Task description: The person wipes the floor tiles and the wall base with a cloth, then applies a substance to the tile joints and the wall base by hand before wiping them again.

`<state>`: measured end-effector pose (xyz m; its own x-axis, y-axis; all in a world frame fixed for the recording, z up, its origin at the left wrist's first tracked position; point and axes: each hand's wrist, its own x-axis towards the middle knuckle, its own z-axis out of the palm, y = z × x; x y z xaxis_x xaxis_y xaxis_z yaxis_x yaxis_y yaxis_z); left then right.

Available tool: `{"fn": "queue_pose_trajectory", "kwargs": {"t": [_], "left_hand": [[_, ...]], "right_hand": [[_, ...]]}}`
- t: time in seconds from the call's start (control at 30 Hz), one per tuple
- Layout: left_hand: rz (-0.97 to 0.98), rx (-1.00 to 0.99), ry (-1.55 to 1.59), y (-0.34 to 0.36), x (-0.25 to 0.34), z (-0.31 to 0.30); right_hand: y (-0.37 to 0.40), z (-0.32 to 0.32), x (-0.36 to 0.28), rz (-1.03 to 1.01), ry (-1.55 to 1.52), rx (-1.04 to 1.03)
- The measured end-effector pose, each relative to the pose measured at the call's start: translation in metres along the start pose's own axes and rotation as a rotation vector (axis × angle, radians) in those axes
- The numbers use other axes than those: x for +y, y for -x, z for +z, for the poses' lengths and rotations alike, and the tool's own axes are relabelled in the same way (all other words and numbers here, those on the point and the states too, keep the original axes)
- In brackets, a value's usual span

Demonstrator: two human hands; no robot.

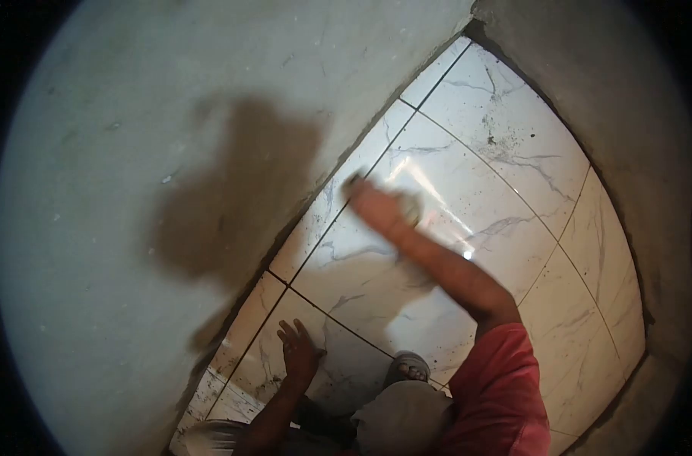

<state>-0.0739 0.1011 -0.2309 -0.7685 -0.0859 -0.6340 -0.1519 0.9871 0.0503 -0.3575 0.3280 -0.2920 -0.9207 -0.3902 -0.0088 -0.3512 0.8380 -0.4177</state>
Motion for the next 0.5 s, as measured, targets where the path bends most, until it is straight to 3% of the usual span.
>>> {"fn": "queue_pose_trajectory", "kwargs": {"t": [0.07,0.1,0.13,0.17,0.2,0.27,0.3,0.33,0.37,0.43,0.47,0.5], "left_hand": [[-0.002,0.002,-0.022,0.001,-0.002,0.005],[0.000,0.013,-0.044,-0.001,-0.002,0.006],[0.015,0.012,-0.048,-0.002,0.000,0.004],[-0.001,-0.007,-0.044,0.000,0.002,-0.002],[-0.018,-0.027,-0.041,0.000,0.004,-0.005],[-0.035,-0.052,-0.040,-0.001,0.006,-0.008],[-0.063,-0.066,-0.030,-0.003,0.008,-0.009],[-0.064,-0.065,-0.026,-0.001,0.009,-0.010],[-0.068,-0.066,-0.012,-0.003,0.011,-0.012],[-0.075,-0.064,0.004,-0.003,0.009,-0.013],[-0.059,-0.051,-0.011,-0.003,0.007,-0.011],[-0.042,-0.043,-0.024,-0.001,0.006,-0.008]], "right_hand": [[0.043,-0.019,-0.087,-0.244,0.031,-0.366],[0.062,0.019,-0.097,-0.490,0.210,-0.025],[0.061,0.004,-0.104,-0.567,0.079,-0.212],[0.058,0.005,-0.093,-0.550,0.084,-0.212],[0.045,0.008,-0.073,-0.366,-0.103,-0.180],[-0.005,0.048,0.017,-0.423,-0.151,0.383],[-0.025,-0.011,0.054,-0.076,0.125,0.015],[-0.033,-0.066,0.085,0.195,-0.045,0.106],[-0.035,-0.085,0.138,0.252,0.211,0.153],[-0.036,-0.128,0.181,0.583,0.291,0.283],[-0.038,-0.124,0.183,0.581,0.292,0.285],[-0.037,-0.118,0.185,0.667,0.076,0.307]]}}
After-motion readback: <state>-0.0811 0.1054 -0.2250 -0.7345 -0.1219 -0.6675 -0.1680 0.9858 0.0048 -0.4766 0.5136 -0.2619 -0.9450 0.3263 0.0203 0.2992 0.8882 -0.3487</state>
